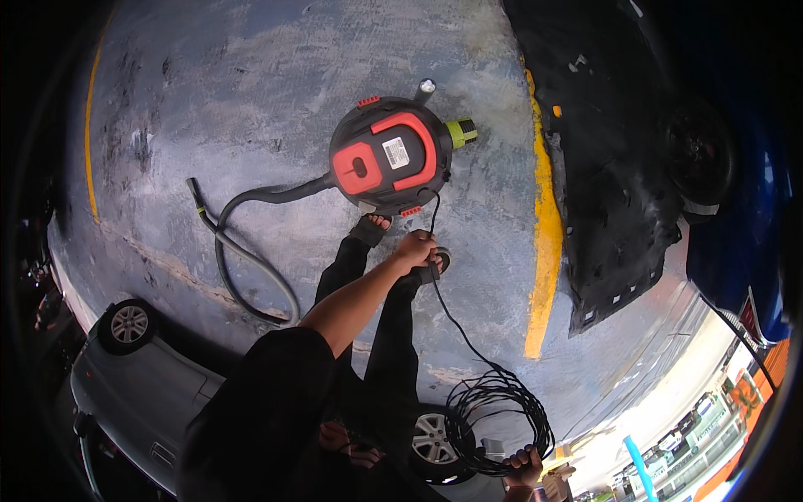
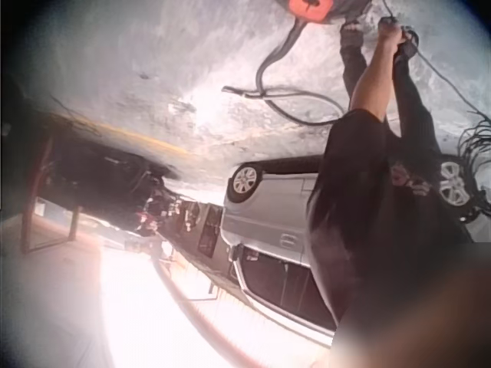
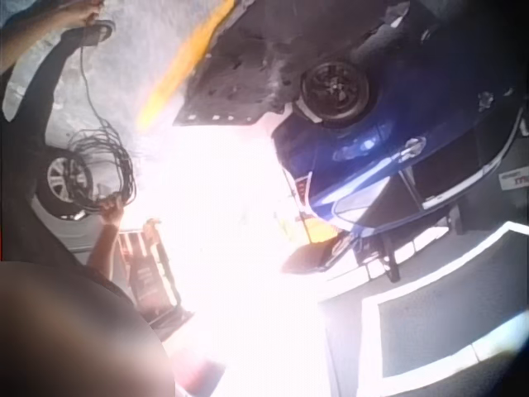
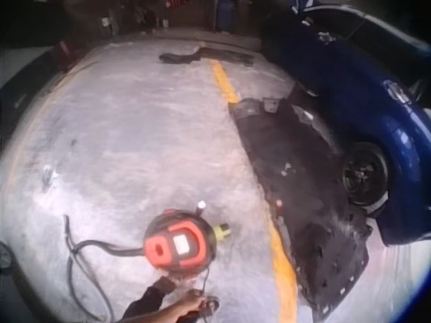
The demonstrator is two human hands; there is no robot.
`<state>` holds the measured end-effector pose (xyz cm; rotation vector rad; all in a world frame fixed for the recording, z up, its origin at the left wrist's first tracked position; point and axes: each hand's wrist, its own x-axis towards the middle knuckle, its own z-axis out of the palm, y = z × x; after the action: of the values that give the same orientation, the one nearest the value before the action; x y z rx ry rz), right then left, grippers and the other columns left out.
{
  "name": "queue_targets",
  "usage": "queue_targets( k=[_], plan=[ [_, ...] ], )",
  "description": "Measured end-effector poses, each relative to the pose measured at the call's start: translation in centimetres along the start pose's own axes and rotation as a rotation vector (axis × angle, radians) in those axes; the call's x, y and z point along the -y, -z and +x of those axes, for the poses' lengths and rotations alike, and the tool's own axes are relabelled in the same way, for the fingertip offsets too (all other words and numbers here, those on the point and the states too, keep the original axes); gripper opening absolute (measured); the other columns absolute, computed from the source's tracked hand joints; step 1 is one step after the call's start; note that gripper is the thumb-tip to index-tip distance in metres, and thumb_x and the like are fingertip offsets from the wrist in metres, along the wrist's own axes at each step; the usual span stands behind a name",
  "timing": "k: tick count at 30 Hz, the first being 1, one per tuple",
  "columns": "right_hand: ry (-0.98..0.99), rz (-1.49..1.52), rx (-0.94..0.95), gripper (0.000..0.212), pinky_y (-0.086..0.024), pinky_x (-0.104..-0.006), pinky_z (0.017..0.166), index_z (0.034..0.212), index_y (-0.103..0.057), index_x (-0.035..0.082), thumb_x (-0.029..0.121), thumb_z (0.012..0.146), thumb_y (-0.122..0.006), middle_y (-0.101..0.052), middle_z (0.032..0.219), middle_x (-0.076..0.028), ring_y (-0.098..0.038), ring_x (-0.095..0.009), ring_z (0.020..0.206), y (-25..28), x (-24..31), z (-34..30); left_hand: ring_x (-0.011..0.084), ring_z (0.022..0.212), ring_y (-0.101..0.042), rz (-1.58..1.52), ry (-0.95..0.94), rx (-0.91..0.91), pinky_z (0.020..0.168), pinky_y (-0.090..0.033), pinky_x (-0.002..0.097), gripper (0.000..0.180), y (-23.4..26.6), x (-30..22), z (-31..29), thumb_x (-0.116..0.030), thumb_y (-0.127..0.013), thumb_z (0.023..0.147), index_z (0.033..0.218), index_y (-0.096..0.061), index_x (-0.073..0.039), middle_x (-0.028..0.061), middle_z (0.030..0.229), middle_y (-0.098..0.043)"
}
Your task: The person coils a black power cord and then wraps the vacuum hose around the vacuum cleaner body. They carry the vacuum and hose to another area and place it down. The person then picks up a pressure washer wand and walks toward a car.
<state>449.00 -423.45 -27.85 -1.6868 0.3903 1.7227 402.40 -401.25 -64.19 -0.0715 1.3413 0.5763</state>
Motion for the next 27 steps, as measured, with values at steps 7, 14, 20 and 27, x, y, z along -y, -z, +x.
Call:
queue_targets(
  k=[7,14,20,27],
  plan=[
    [0.145,-0.039,-0.25,0.022,-0.037,-0.0348,0.054,0.086,-0.054,0.017,0.033,0.098,-0.047,-0.037,0.059,0.005,-0.036,-0.013,0.05,1.5,5.2,6.2,0.0308,0.104,-0.062,0.99,-0.966,-0.311,0.088,-0.048,0.0391,0.033,0.9,-11.0,-0.7,-0.015,-0.059,0.084,0.116,-0.058,-0.003,0.0155,0.11,-0.064],
    [0.066,-0.107,-0.057,0.021,-0.038,-0.0345,0.059,0.086,-0.053,0.014,0.031,0.097,-0.049,-0.039,0.061,0.003,-0.038,-0.014,0.053,-4.3,6.1,10.2,0.0294,0.126,-0.039,1.942,-1.054,-0.452,0.105,-0.027,0.0528,0.045,1.4,-20.2,0.7,-0.045,-0.054,0.087,0.111,-0.063,-0.008,0.01,0.126,-0.053],
    [-0.087,-0.182,0.127,0.018,-0.043,-0.0367,0.063,0.087,-0.053,0.013,0.028,0.097,-0.05,-0.044,0.062,0.001,-0.045,-0.017,0.056,-15.5,1.8,15.9,0.0282,0.123,-0.041,1.85,-1.051,-0.347,0.104,-0.031,0.0469,0.037,3.1,-21.0,-3.4,-0.044,-0.057,0.086,0.099,-0.068,-0.01,0.0106,0.123,-0.052],
    [-0.078,-0.118,0.194,0.016,-0.045,-0.036,0.063,0.084,-0.051,0.013,0.025,0.095,-0.051,-0.048,0.065,0.001,-0.049,-0.016,0.06,-36.9,-7.1,21.7,0.035,0.13,-0.036,1.102,-1.056,-0.579,0.106,-0.035,0.0468,0.067,8.4,-17.9,-8.0,-0.032,-0.077,0.073,0.13,-0.049,-0.008,0.0197,0.137,-0.04]
  ],
)
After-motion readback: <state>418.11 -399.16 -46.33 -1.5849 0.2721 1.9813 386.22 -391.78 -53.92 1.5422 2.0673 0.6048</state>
